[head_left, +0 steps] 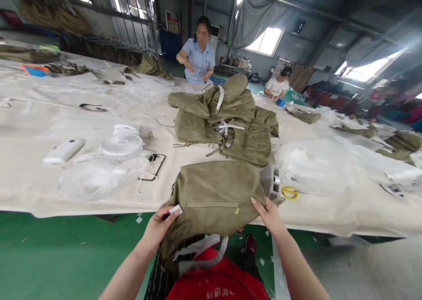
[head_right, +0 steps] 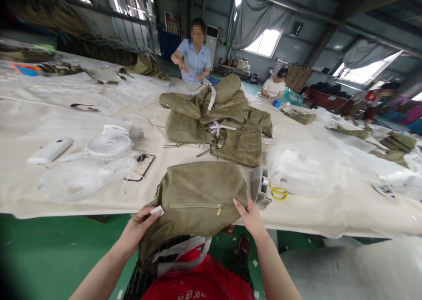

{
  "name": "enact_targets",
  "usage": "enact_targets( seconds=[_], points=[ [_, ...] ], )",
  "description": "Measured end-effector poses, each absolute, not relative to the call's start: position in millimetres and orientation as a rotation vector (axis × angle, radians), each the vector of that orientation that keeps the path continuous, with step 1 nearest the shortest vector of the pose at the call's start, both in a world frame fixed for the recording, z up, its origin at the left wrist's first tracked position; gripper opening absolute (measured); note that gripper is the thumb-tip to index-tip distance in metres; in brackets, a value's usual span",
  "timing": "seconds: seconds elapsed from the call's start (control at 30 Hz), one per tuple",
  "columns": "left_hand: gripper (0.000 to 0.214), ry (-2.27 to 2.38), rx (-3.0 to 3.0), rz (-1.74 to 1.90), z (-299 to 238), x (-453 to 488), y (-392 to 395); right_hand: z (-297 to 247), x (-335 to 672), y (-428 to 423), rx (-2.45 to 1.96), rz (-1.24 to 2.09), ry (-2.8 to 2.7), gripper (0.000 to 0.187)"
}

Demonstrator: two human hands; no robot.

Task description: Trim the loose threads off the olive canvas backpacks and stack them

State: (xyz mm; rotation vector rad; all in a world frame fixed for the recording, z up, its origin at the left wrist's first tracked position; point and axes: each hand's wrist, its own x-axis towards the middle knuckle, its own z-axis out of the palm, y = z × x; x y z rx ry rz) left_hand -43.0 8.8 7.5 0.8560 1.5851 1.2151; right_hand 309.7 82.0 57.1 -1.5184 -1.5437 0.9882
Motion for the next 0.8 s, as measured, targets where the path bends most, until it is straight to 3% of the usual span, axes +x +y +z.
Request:
enact_targets(
  seconds=[0.17, 0.27, 0.37, 0.5, 0.67, 0.8],
  points=[
    [0.042, 1.723, 0.988, 1.286, 29.4, -67.5, -12.9, 105.6, 301.4, 95.4, -1.549, 0.880, -1.693, 0.034],
    [0.041, 1.762, 1.010, 1.156, 13.7, -79.9, -16.9, 79.4, 292.7, 113.1, -1.694, 0.879, -1.844, 0.035],
    [0.036, 1.976, 1.069, 0.977, -11.0, -87.7, -14.7, 34.3, 276.8, 123.2, -1.939, 0.626, -1.992, 0.033],
    [0.034, 2.382, 1.242, 1.145, -14.4, -77.9, -12.2, 1.6, 259.0, 114.7, -2.015, 0.322, -1.932, 0.025],
    [0.028, 1.953, 1.363, 1.070, 12.9, -30.5, 8.7, -2.7, 246.2, 88.8, -1.816, -0.013, -1.844, 0.029],
    [0.028, 1.588, 1.266, 1.001, 13.7, 9.8, 38.7, -18.2, 228.2, 75.8, -1.905, 0.272, -2.115, 0.025]
  ],
)
